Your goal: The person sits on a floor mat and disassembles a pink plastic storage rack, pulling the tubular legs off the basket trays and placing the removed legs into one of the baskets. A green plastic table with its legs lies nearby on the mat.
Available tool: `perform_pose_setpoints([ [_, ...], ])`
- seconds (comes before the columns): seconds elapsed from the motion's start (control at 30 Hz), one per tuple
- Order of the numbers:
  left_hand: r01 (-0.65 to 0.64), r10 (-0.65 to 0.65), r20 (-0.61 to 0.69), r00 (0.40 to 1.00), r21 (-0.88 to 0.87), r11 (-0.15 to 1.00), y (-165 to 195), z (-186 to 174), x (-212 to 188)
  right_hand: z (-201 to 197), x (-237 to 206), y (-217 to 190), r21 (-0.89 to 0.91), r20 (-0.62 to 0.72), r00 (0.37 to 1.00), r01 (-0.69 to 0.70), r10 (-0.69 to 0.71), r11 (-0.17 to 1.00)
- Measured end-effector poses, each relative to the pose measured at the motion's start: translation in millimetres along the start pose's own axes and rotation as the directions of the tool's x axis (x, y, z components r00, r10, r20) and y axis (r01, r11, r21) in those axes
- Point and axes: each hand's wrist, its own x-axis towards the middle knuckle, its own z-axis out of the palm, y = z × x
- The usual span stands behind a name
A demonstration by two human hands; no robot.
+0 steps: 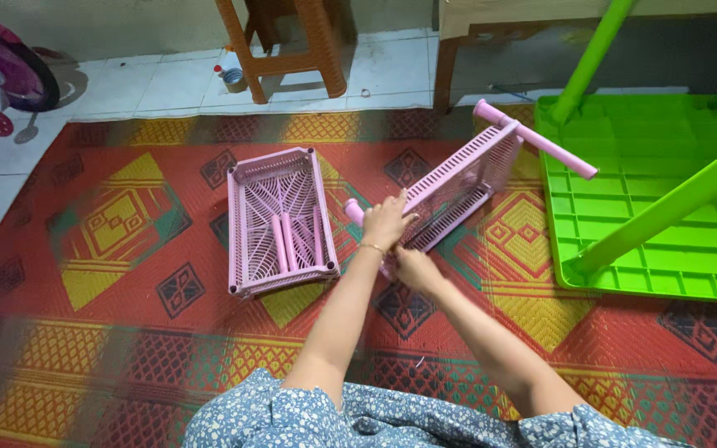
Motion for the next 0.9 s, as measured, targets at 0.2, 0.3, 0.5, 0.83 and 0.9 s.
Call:
perform_pose_setpoints([
  [0.2, -0.216, 0.212, -0.075, 0.974, -0.037, 0.976, -37.6, -11.9, 8.7, -78.9, 20.7, 58.6, 0.112, -0.064, 0.994, -0.076, 0.083, 0.991],
  [0.3, -0.253, 0.253, -0.047, 0.966, -0.004, 0.967, -41.8, -9.6, 5.8, -127.9, 11.6, 105.2, -0.003, -0.728, 0.684, 0.075, -0.054, 0.997],
  [0.5, -0.234, 0.235, -0.026, 0.972, 0.021, 0.972, -31.4, 2.8, -2.9, -223.4, -38.2, 193.1, 0.011, -0.771, 0.590, -0.366, 0.242, 0.930],
  [0.83, -0.260, 0.267, -0.056, 0.962, 0.105, 0.960, -28.5, 18.1, -8.3, -210.8, -71.7, 228.6, 0.540, 0.142, 0.757, -0.600, 0.638, 0.591],
  [0.9, -0.254, 0.261, -0.061, 0.963, 0.100, 0.962, -28.3, 20.0, -6.5, -207.5, -66.4, 221.5, 0.402, -0.008, 0.752, -0.601, 0.659, 0.690],
])
